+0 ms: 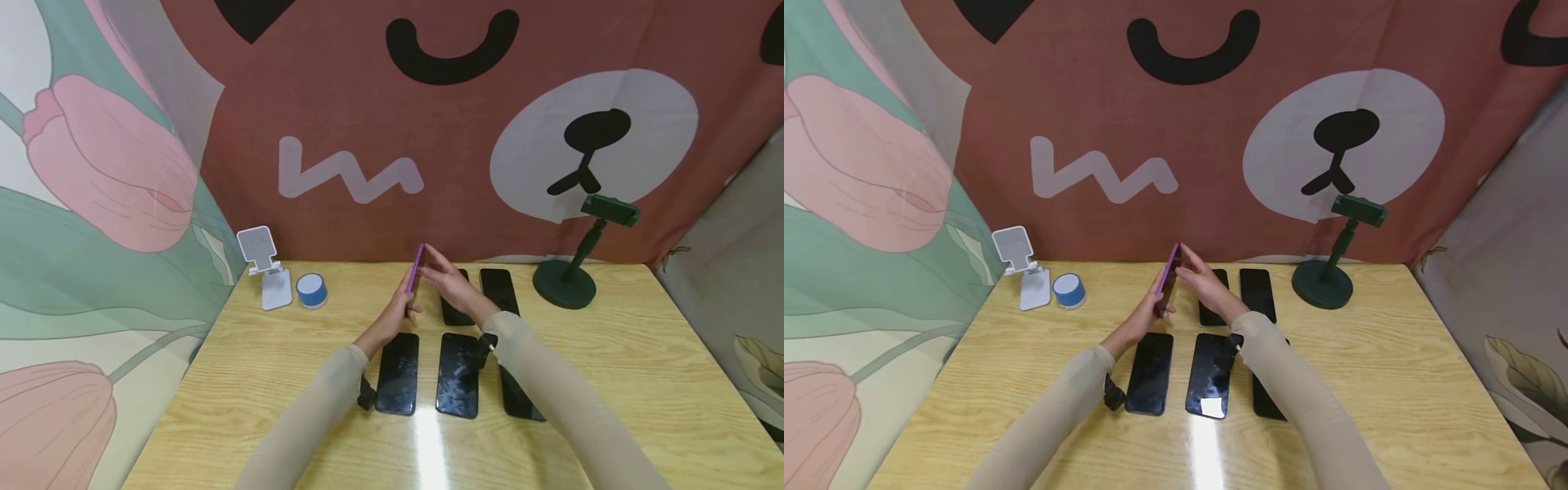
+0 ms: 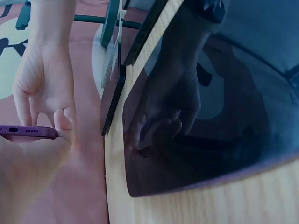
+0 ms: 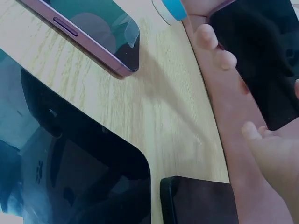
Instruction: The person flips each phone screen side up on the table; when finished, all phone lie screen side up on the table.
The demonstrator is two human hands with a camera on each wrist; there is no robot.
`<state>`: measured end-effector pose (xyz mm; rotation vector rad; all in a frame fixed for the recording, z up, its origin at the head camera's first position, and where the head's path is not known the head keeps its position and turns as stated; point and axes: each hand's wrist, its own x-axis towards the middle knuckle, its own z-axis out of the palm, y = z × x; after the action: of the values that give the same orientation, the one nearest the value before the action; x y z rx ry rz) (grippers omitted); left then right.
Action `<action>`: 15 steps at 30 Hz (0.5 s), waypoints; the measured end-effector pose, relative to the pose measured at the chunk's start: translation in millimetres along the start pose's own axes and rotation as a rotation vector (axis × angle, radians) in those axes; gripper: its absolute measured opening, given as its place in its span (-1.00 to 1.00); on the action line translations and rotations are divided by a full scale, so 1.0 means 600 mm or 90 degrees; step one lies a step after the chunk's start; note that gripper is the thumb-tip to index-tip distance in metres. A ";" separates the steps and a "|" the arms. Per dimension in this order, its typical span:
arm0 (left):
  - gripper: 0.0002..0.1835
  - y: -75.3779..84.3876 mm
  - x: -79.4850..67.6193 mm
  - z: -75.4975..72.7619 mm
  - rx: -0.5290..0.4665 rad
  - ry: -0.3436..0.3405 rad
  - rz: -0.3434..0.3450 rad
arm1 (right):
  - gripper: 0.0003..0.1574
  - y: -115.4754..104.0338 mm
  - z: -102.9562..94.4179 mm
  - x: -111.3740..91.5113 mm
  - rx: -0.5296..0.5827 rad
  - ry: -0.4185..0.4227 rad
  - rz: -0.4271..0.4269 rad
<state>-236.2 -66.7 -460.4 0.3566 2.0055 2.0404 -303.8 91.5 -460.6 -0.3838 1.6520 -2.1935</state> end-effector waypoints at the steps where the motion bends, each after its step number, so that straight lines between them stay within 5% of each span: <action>1: -0.31 0.000 -0.002 0.000 -0.026 -0.005 0.003 | -0.16 0.001 0.001 0.000 0.008 -0.003 0.001; 8: -0.35 -0.007 -0.006 -0.006 -0.185 -0.017 0.030 | -0.06 0.011 0.002 0.002 0.026 -0.001 0.030; 15: -0.33 -0.007 -0.014 -0.014 -0.360 -0.039 0.004 | -0.08 0.017 -0.004 0.003 0.042 0.027 0.050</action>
<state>-231.2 -77.6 -464.7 0.2975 1.3075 2.4416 -305.1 90.5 -471.1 -0.2520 1.5834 -2.2053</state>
